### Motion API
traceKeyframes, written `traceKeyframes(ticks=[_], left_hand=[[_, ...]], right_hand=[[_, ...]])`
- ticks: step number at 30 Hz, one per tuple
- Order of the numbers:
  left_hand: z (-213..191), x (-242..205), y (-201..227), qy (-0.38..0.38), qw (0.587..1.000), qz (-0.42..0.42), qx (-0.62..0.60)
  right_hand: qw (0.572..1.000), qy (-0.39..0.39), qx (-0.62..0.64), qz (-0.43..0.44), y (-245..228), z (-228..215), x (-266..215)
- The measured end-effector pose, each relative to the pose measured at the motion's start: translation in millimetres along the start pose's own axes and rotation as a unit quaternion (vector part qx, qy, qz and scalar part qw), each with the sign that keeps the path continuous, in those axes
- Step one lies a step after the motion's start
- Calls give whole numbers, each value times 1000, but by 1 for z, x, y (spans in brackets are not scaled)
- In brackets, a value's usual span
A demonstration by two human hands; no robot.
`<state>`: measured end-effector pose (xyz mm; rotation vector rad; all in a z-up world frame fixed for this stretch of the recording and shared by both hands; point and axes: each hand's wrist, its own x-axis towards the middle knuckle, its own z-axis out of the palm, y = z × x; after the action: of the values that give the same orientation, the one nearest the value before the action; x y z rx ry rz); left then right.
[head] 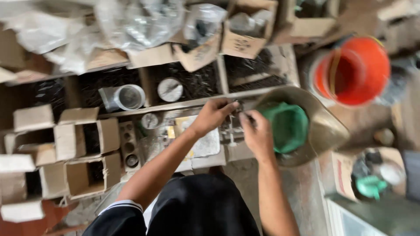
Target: The person sorts various nails and metal fasteners from a collection in a funnel-like container by hand and places them into different cardboard boxes on a shelf.
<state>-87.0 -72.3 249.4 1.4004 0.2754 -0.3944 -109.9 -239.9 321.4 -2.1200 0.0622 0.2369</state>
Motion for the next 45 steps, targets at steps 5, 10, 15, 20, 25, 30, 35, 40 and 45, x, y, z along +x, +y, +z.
traceKeyframes(ticks=[5, 10, 15, 20, 25, 30, 35, 40, 45], left_hand=[[105, 7, 28, -66, 969, 61, 231], [189, 66, -52, -116, 893, -7, 436], [199, 115, -101, -99, 812, 29, 574], [160, 62, -26, -81, 903, 35, 419], [76, 33, 39, 81, 994, 39, 59], [-64, 80, -44, 286, 950, -6, 121], [-130, 139, -175, 293, 917, -83, 257], [-129, 162, -205, 246, 887, -122, 371], [-133, 178, -188, 175, 864, -178, 438]], right_hand=[[987, 140, -29, 68, 81, -80, -20], [957, 145, -186, 172, 167, -100, -5], [946, 100, -259, 168, 175, -88, 20], [953, 102, -247, 145, 123, -99, 13], [986, 119, -111, -34, 29, -53, 31], [993, -39, -100, -48, -23, 57, 88], [975, -138, -175, 11, 70, 184, 179], [949, -154, -265, 71, 72, 204, 182], [940, -173, -284, 80, 68, 225, 203]])
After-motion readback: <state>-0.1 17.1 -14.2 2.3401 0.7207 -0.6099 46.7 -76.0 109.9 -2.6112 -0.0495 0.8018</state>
